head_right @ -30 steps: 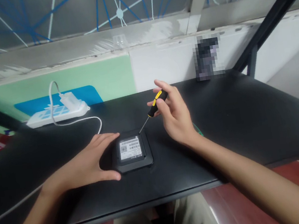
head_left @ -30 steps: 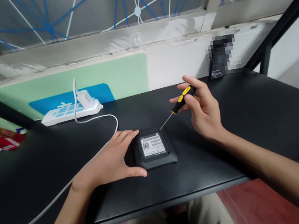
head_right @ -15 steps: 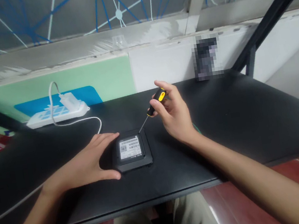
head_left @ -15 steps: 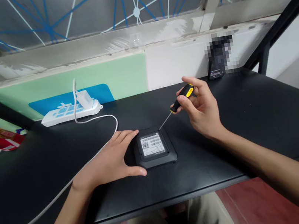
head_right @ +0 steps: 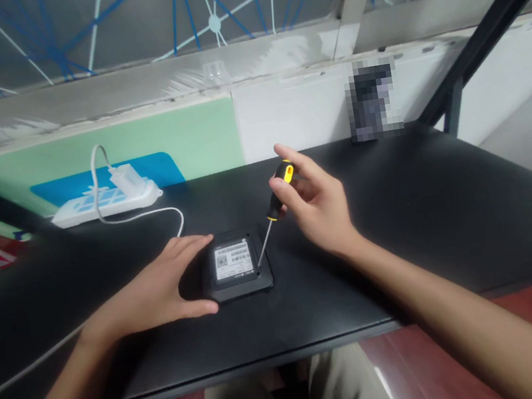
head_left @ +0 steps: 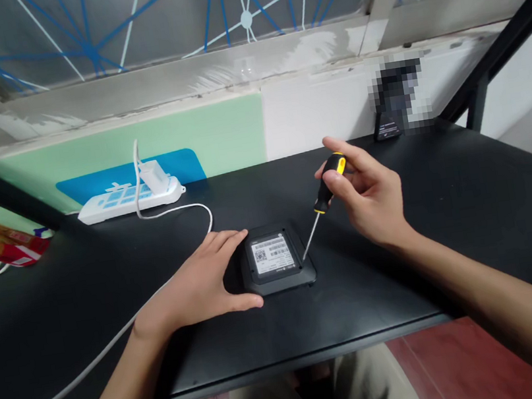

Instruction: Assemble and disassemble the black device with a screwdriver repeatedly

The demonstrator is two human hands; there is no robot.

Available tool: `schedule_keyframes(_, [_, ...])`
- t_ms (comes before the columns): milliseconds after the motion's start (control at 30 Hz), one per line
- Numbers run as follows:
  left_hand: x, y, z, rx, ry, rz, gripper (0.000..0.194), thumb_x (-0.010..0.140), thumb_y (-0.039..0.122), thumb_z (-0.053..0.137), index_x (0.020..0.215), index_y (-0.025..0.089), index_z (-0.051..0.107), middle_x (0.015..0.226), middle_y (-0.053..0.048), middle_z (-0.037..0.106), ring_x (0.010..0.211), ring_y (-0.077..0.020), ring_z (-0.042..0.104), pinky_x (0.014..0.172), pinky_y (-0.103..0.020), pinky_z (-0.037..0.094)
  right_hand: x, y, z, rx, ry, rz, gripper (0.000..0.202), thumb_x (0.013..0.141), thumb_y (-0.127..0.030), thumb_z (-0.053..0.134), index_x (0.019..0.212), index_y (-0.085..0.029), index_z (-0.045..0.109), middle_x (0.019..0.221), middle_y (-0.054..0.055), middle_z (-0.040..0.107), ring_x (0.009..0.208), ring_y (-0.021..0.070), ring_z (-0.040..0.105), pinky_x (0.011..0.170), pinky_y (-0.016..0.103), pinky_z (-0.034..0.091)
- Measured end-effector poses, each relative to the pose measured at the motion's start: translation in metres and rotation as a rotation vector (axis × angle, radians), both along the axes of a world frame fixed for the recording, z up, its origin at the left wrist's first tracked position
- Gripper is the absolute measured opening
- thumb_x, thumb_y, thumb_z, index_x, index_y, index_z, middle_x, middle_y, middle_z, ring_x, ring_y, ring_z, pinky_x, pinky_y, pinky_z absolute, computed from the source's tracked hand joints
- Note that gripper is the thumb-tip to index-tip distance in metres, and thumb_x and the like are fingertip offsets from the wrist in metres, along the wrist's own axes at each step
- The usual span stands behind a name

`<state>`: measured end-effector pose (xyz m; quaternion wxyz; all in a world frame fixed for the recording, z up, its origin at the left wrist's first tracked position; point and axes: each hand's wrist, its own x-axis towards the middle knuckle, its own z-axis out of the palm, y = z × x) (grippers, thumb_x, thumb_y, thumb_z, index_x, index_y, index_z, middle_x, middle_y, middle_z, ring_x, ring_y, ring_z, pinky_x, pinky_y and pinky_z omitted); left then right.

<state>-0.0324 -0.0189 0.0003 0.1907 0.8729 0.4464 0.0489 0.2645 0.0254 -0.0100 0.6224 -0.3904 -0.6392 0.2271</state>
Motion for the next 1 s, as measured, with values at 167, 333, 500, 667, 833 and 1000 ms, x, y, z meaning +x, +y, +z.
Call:
schedule_keyframes(167, [-0.0010,0.0008,-0.0023,0.013,-0.004,0.003,0.098,0.080,0.074,0.069,0.157,0.029,0.028,0.158,-0.012,0.041,0.147,-0.0375,0.035,0.121,-0.056,0.032,-0.0040,-0.0053,0.0004,-0.023,-0.003,0.050,0.047,0.087,-0.036,0.073,0.134,-0.036,0.064,0.086,-0.002,0.069,0.056,0.0092,0.060,0.049,0.026,0.060])
schedule_keyframes(333, [-0.0019,0.0001,-0.0031,0.006,0.008,0.011,0.100,0.080,0.074,0.069,0.158,0.026,0.029,0.159,-0.012,0.040,0.148,-0.0370,0.033,0.123,-0.055,0.031,-0.0060,-0.0062,0.0015,-0.006,0.000,0.064,0.046,0.088,-0.032,0.072,0.133,-0.031,0.065,0.087,0.000,0.068,0.055,0.0082,0.060,0.048,0.024,0.059])
schedule_keyframes(500, [-0.0005,-0.0001,-0.0007,-0.017,0.030,0.028,0.102,0.079,0.075,0.069,0.157,0.023,0.029,0.160,-0.012,0.038,0.149,-0.0362,0.032,0.123,-0.055,0.031,-0.0064,-0.0057,0.0004,-0.019,0.029,0.102,0.045,0.088,-0.030,0.072,0.132,-0.034,0.065,0.089,0.000,0.069,0.057,0.0088,0.062,0.050,0.024,0.061])
schedule_keyframes(667, [0.0004,0.0004,-0.0006,-0.011,0.035,0.020,0.102,0.080,0.077,0.067,0.158,0.023,0.029,0.160,-0.012,0.038,0.150,-0.0365,0.031,0.123,-0.055,0.030,-0.0032,-0.0064,-0.0016,-0.040,0.015,0.175,0.044,0.091,-0.033,0.069,0.135,-0.037,0.063,0.098,0.000,0.071,0.063,0.0100,0.067,0.056,0.026,0.063])
schedule_keyframes(833, [0.0001,0.0013,-0.0016,-0.001,0.025,0.005,0.102,0.079,0.077,0.067,0.157,0.023,0.029,0.159,-0.012,0.039,0.149,-0.0368,0.032,0.123,-0.056,0.029,-0.0006,-0.0087,-0.0007,-0.090,0.085,0.304,0.038,0.101,-0.039,0.051,0.138,-0.039,0.060,0.127,0.003,0.071,0.086,0.0173,0.077,0.076,0.038,0.068])
schedule_keyframes(1000, [-0.0019,0.0022,-0.0042,0.009,0.028,0.001,0.102,0.079,0.078,0.066,0.157,0.025,0.028,0.160,-0.012,0.039,0.149,-0.0360,0.032,0.123,-0.056,0.029,-0.0019,-0.0074,0.0030,-0.079,0.069,0.256,0.039,0.094,-0.035,0.065,0.134,-0.035,0.063,0.111,0.001,0.074,0.078,0.0134,0.074,0.070,0.032,0.067])
